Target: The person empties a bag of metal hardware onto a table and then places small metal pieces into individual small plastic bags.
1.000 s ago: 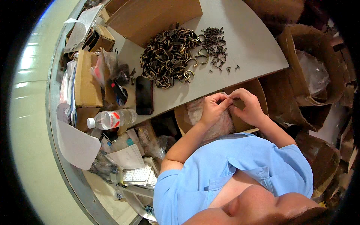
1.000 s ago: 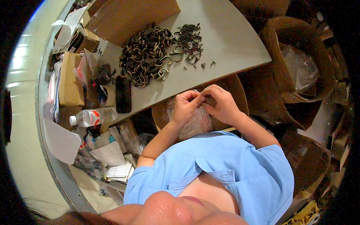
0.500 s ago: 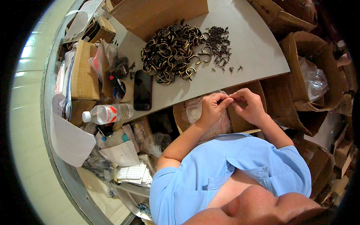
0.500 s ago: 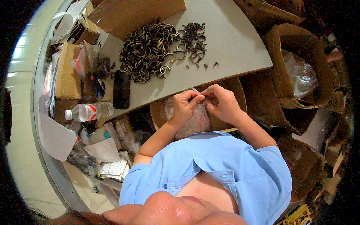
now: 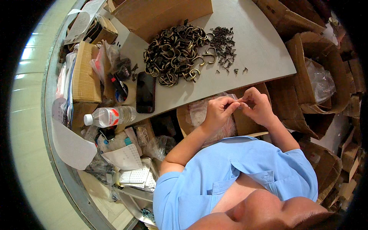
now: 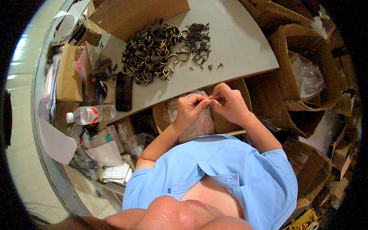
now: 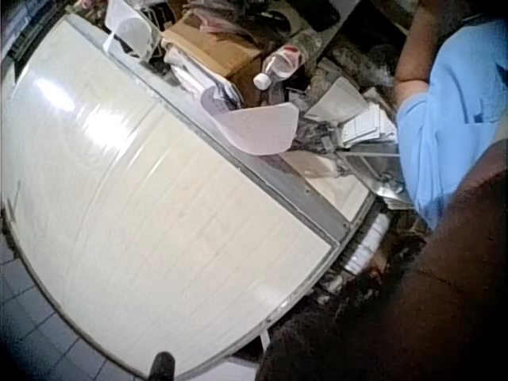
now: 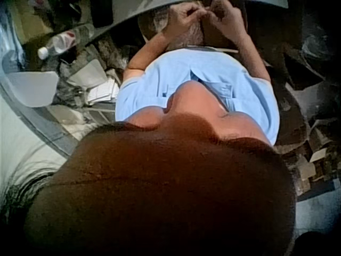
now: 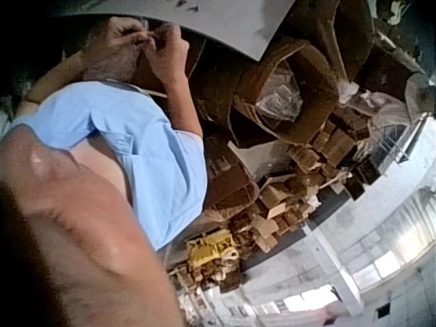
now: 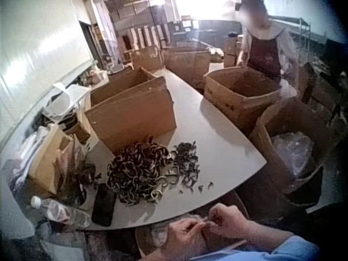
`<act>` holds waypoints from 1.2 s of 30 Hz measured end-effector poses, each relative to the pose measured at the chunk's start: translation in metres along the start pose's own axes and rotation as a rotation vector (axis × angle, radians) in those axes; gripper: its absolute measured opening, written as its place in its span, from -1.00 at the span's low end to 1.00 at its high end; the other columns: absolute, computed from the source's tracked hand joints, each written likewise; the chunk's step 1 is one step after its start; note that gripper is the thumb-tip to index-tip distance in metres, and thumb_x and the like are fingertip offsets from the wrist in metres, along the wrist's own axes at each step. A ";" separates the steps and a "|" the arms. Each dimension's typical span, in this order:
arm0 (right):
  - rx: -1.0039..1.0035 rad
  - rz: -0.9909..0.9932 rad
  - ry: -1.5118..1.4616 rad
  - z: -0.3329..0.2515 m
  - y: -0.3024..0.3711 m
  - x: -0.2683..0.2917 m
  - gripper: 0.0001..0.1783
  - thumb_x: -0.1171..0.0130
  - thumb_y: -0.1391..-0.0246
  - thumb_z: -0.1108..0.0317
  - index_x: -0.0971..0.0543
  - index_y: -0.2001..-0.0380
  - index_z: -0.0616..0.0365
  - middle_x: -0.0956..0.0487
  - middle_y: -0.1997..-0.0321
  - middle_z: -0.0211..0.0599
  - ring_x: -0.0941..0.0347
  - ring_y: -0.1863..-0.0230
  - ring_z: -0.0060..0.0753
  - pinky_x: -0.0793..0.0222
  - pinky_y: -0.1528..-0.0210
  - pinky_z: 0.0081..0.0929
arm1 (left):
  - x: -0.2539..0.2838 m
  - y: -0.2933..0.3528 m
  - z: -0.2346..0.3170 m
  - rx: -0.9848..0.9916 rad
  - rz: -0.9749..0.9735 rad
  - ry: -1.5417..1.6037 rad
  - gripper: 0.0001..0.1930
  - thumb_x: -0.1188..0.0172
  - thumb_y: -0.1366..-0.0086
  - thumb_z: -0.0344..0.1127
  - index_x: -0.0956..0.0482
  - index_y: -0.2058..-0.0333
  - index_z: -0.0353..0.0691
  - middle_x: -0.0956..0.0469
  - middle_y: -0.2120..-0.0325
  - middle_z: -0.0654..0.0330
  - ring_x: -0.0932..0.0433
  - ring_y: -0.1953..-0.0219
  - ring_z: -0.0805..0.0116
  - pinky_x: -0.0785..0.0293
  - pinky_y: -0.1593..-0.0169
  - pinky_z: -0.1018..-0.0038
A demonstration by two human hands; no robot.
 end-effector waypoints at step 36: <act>-0.205 0.024 -0.618 0.017 0.000 -0.001 -0.69 -0.19 0.07 0.54 -0.29 0.28 0.17 -0.52 0.39 -0.32 -0.47 0.33 -0.62 -0.38 0.32 -0.67 | -0.009 0.006 -0.022 0.259 -0.053 0.317 -0.88 -0.20 -0.21 -0.39 -0.53 0.40 -0.33 -0.49 0.54 0.38 -0.38 0.51 0.72 -0.30 0.45 0.74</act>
Point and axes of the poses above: each hand's wrist, its own y-axis away from the middle knuckle, its own x-axis out of the back of the hand, z = x × y, the point moved 8 cm from there along -y, towards the middle knuckle
